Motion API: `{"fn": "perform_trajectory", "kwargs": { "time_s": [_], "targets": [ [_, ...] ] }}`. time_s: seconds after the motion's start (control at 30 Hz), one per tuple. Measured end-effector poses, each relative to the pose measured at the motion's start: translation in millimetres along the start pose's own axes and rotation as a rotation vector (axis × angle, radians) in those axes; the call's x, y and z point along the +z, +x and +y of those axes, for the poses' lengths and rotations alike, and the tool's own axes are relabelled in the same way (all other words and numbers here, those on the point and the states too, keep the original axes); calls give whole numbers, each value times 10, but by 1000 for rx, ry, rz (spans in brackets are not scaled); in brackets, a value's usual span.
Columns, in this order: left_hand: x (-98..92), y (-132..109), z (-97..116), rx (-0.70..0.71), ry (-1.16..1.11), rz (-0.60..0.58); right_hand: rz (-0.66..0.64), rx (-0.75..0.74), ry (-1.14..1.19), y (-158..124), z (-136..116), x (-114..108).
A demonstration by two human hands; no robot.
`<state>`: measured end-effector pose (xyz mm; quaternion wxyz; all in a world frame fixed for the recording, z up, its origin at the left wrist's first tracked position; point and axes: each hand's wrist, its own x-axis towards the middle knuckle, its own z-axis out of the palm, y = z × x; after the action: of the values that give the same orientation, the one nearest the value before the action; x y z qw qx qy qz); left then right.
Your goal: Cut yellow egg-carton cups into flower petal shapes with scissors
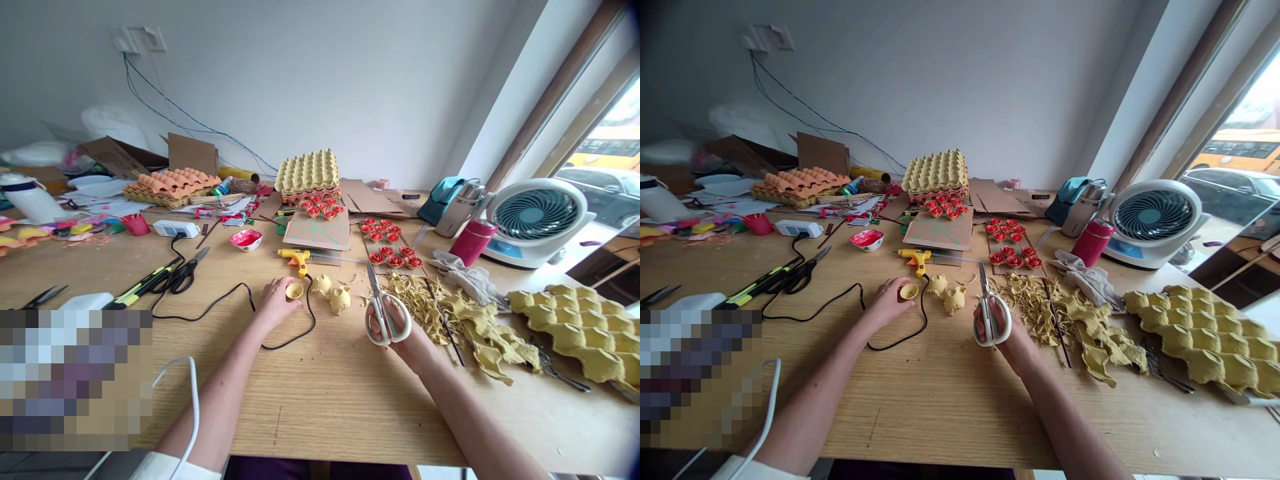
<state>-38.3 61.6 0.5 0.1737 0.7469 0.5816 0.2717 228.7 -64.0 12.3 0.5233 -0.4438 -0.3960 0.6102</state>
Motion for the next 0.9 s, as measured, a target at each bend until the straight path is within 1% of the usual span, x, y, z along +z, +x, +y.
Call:
{"fn": "perform_trajectory", "kwargs": {
  "time_s": [0.13, 0.23, 0.3, 0.37, 0.47, 0.57, 0.63, 0.77, 0.83, 0.9],
  "targets": [
    [-39, -7, 30, 23, -37, -14, -5, -6, 39, -24, -24, 29],
    [-59, -24, 95, 16, -76, -1, -13, -43, -31, -59, -39, 54],
    [-57, -46, 160, 16, -133, 26, -15, -70, -127, -75, -34, 71],
    [-51, -81, 239, 60, -244, 47, -25, -82, -234, -80, -18, 90],
    [-56, -153, 363, 210, -389, 35, -49, -131, -393, -87, 5, 128],
    [-77, -229, 473, 325, -379, 43, -14, -241, -629, -118, 3, 171],
    [-84, -272, 531, 343, -373, 71, 18, -314, -801, -145, -3, 196],
    [-62, -344, 616, 306, -437, 108, 29, -402, -1077, -167, 7, 227],
    [-49, -379, 651, 311, -462, 121, 20, -429, -1169, -159, 21, 231],
    [-44, -411, 683, 336, -459, 144, 8, -443, -1213, -149, 35, 232]
  ]
}}
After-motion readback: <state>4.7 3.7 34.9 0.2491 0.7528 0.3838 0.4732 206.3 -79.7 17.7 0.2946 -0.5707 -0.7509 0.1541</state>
